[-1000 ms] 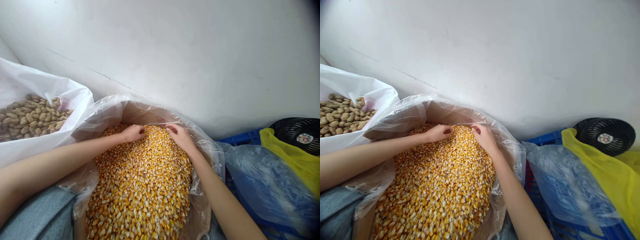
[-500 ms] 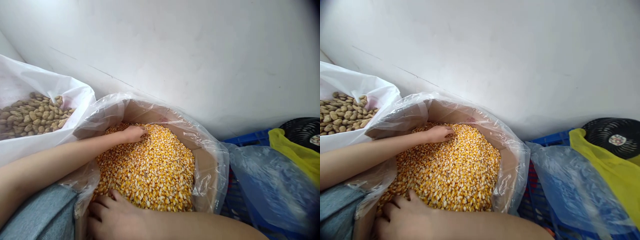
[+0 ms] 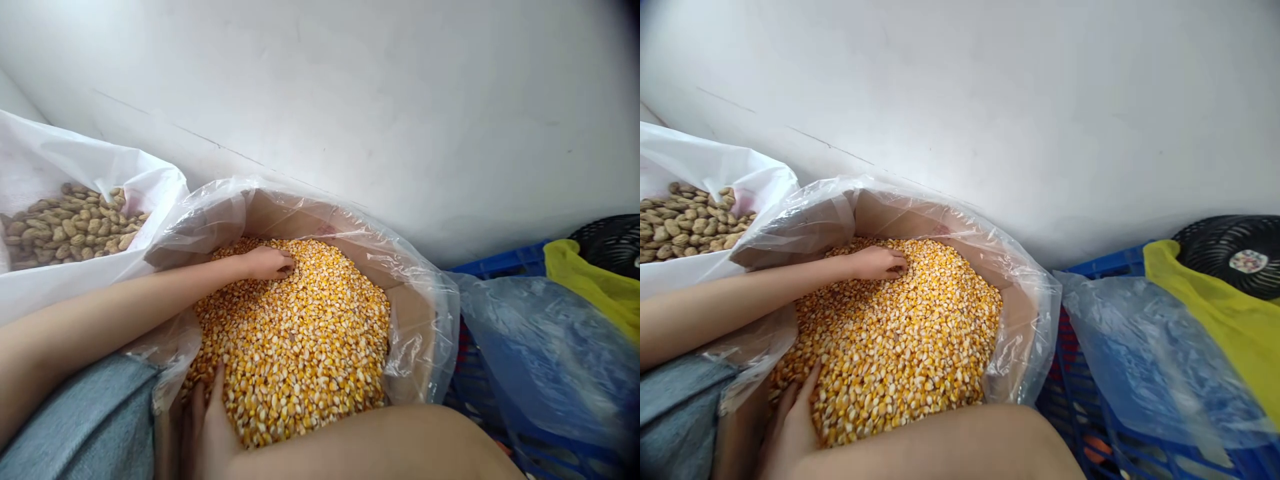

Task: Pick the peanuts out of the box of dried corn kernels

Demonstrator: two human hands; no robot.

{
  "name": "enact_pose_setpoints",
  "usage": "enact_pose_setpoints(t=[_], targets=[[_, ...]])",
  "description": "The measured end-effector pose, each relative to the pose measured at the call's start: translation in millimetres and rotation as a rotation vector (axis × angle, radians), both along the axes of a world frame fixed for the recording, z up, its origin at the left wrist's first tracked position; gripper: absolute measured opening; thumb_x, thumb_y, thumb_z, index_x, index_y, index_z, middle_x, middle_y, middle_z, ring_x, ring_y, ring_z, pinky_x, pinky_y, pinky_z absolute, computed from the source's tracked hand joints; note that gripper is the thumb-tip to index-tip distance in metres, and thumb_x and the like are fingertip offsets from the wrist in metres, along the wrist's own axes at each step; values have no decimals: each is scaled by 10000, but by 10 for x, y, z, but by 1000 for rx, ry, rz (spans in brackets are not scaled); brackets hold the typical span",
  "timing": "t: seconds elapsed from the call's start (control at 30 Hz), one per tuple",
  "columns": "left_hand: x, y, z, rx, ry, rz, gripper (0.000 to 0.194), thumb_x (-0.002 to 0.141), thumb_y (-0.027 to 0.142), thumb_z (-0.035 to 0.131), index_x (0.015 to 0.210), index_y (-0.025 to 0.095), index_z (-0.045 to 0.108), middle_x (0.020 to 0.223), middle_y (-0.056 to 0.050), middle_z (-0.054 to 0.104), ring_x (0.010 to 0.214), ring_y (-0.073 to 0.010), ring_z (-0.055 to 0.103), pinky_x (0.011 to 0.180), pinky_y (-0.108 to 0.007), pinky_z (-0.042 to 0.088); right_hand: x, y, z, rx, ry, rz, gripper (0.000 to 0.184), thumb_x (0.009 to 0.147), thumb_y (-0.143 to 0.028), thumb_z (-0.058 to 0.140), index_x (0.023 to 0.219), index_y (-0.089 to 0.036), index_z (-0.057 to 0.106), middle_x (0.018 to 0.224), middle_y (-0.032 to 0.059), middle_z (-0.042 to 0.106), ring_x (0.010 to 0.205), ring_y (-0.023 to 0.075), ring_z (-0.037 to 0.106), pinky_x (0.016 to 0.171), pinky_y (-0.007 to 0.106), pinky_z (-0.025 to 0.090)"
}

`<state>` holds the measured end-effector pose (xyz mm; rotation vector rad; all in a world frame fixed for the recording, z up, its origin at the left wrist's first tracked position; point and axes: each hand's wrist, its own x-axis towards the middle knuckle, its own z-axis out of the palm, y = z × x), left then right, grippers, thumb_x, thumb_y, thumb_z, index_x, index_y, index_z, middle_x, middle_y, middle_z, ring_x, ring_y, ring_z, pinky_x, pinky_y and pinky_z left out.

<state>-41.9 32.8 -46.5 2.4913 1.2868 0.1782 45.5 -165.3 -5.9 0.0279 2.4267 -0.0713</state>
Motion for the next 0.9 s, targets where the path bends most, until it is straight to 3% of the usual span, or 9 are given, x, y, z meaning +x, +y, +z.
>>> enact_pose_setpoints(t=[0.13, 0.27, 0.4, 0.57, 0.67, 0.77, 0.83, 0.9], targets=[[-19, -12, 55, 39, 59, 46, 264, 771, 362, 380, 949, 225, 519, 959, -8, 539, 813, -141, 521, 634, -218, 363, 29, -6, -111, 106, -9, 48, 600, 784, -392, 301, 1282, -67, 230, 1301, 168, 174, 1164, 392, 165, 872, 642, 141], [-45, -14, 90, 93, 38, 99, 304, 788, 404, 333, 957, 222, 509, 960, 0, 534, 799, -147, 525, 602, -222, 358, 114, 238, -162, 80, 39, 66, 493, 748, -403, 404, 1202, -211, 397, 1279, 65, 282, 1181, 369, 142, 879, 661, 8], [-55, -9, 132, 126, -67, 191, 331, 790, 437, 322, 952, 216, 508, 922, 2, 534, 767, -137, 525, 640, -225, 364, 236, 664, -283, 92, 183, 74, 264, 756, -298, 430, 969, -270, 582, 1190, -20, 397, 1191, 329, 105, 913, 635, 7], [-66, -1, 206, 168, -305, 325, 329, 788, 419, 345, 946, 186, 516, 925, -4, 532, 796, -122, 503, 708, -211, 366, 293, 1297, -396, 121, 523, -46, 225, 784, -210, 401, 834, -226, 620, 1136, -30, 436, 1154, 282, 184, 929, 592, 72], [-72, 10, 230, 195, -411, 372, 299, 783, 380, 373, 917, 156, 520, 884, -14, 536, 774, -112, 495, 692, -202, 373, 333, 1704, -317, 209, 551, -212, 224, 780, -204, 406, 875, -228, 608, 1142, 1, 429, 1130, 279, 229, 927, 564, 70], [-63, 21, 245, 223, -501, 393, 281, 786, 347, 380, 916, 137, 514, 879, -20, 535, 764, -105, 489, 682, -197, 375, 451, 2029, -118, 227, 486, -440, 248, 753, -268, 452, 972, -303, 563, 1162, 26, 402, 1155, 310, 194, 884, 591, 69], [-47, 30, 256, 230, -552, 399, 277, 791, 338, 375, 916, 132, 511, 886, -24, 535, 773, -105, 486, 691, -198, 373, 545, 2088, 64, 201, 418, -564, 334, 718, -347, 489, 1051, -330, 510, 1233, 42, 322, 1169, 351, 152, 852, 615, 77], [-31, 41, 267, 222, -600, 404, 278, 792, 339, 374, 912, 129, 512, 882, -26, 537, 769, -104, 483, 690, -200, 373, 627, 1948, 250, 198, 349, -630, 448, 680, -367, 526, 1120, -302, 464, 1274, 80, 263, 1164, 387, 147, 844, 623, 67]])
